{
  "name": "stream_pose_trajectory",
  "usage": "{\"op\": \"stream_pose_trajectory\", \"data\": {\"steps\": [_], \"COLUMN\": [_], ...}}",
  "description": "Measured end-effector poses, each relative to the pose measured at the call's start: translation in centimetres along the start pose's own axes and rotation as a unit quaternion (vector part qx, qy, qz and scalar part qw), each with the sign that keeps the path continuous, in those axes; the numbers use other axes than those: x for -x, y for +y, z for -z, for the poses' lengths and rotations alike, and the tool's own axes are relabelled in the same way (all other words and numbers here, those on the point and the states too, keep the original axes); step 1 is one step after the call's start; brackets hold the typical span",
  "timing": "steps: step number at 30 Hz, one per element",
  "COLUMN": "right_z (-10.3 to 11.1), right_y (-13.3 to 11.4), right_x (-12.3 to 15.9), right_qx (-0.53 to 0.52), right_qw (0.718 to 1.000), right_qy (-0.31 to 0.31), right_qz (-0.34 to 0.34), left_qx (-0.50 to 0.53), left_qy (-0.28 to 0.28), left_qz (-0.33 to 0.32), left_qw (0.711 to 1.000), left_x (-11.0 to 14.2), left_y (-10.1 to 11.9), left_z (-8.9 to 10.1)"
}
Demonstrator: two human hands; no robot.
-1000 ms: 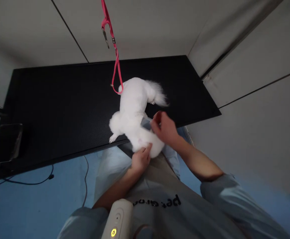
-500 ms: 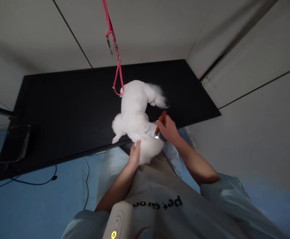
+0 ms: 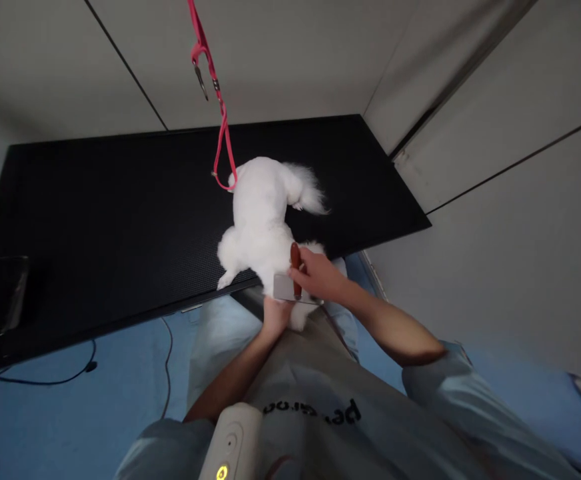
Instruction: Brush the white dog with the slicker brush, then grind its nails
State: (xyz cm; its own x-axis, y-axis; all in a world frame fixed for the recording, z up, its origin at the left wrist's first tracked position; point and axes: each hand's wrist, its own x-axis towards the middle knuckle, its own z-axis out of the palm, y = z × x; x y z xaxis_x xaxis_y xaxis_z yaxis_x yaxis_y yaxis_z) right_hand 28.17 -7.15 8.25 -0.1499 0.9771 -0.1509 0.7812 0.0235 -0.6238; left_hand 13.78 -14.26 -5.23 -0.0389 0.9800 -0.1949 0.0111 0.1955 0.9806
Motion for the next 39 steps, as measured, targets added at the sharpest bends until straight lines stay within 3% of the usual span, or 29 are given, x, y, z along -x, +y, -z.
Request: {"op": "stream_pose_trajectory", "data": {"steps": [1, 5, 6, 9, 10, 11, 14, 15, 19, 20, 23, 24, 28, 30, 32, 33, 37, 39], "right_z": [0.3, 1.5, 1.5, 1.1, 1.0, 1.0, 1.3, 1.3, 0.8, 0.8, 1.0, 1.1, 1.3, 1.5, 1.6, 1.5, 0.9, 0.9], "right_y": [-0.1, -0.9, -1.2, -2.1, -2.2, -2.2, -2.2, -2.3, -2.3, -2.2, -2.0, -1.9, -1.3, -0.8, -0.4, -0.3, 0.5, 1.0], "right_x": [-0.2, -0.9, -0.9, -0.8, -0.8, -0.9, -1.0, -1.0, -1.1, -1.2, -1.3, -1.3, -1.0, -1.1, -1.0, -0.8, -0.3, -0.1], "right_qx": [0.019, 0.048, 0.051, 0.071, 0.076, 0.077, 0.050, 0.041, 0.060, 0.066, 0.061, 0.054, 0.036, 0.020, -0.003, -0.014, -0.059, -0.090], "right_qw": [1.000, 0.989, 0.992, 0.996, 0.995, 0.996, 0.992, 0.992, 0.995, 0.996, 0.993, 0.992, 0.999, 0.999, 0.990, 0.988, 0.998, 0.991], "right_qy": [-0.004, 0.130, 0.112, -0.040, -0.055, -0.032, 0.119, 0.121, -0.051, -0.043, 0.099, 0.116, -0.006, 0.045, 0.141, 0.153, 0.036, 0.095], "right_qz": [-0.008, -0.043, -0.023, 0.028, 0.024, 0.011, -0.001, 0.018, 0.055, 0.039, -0.001, 0.005, 0.036, 0.006, -0.014, -0.009, 0.004, -0.020], "left_qx": [0.009, 0.009, 0.002, 0.013, 0.035, 0.061, 0.126, 0.133, 0.125, 0.129, 0.146, 0.146, 0.129, 0.135, 0.164, 0.188, 0.253, 0.245], "left_qy": [-0.009, -0.010, -0.006, -0.010, -0.015, -0.019, -0.025, -0.022, -0.005, -0.011, -0.037, -0.046, -0.070, -0.075, -0.033, 0.007, 0.149, 0.150], "left_qz": [0.006, 0.037, 0.046, 0.080, 0.087, 0.090, 0.090, 0.092, 0.123, 0.125, 0.110, 0.107, 0.113, 0.116, 0.140, 0.165, 0.250, 0.239], "left_qw": [1.000, 0.999, 0.999, 0.997, 0.995, 0.994, 0.988, 0.987, 0.984, 0.984, 0.982, 0.982, 0.983, 0.981, 0.976, 0.968, 0.923, 0.928], "left_x": [0.0, 0.0, 0.0, -0.1, 0.0, 0.0, 0.1, 0.0, -0.2, -0.2, -0.2, -0.3, -0.5, -0.6, -0.6, -0.6, -0.5, -0.4], "left_y": [0.1, 0.6, 0.8, 1.7, 2.0, 2.4, 3.0, 3.1, 3.0, 3.0, 3.0, 3.0, 2.6, 2.1, 1.6, 1.3, 1.1, 1.6], "left_z": [0.0, 0.2, 0.2, 0.2, 0.2, 0.2, 0.2, 0.2, 0.2, 0.2, 0.6, 0.7, 1.4, 1.5, 1.4, 1.2, 0.5, 0.2]}}
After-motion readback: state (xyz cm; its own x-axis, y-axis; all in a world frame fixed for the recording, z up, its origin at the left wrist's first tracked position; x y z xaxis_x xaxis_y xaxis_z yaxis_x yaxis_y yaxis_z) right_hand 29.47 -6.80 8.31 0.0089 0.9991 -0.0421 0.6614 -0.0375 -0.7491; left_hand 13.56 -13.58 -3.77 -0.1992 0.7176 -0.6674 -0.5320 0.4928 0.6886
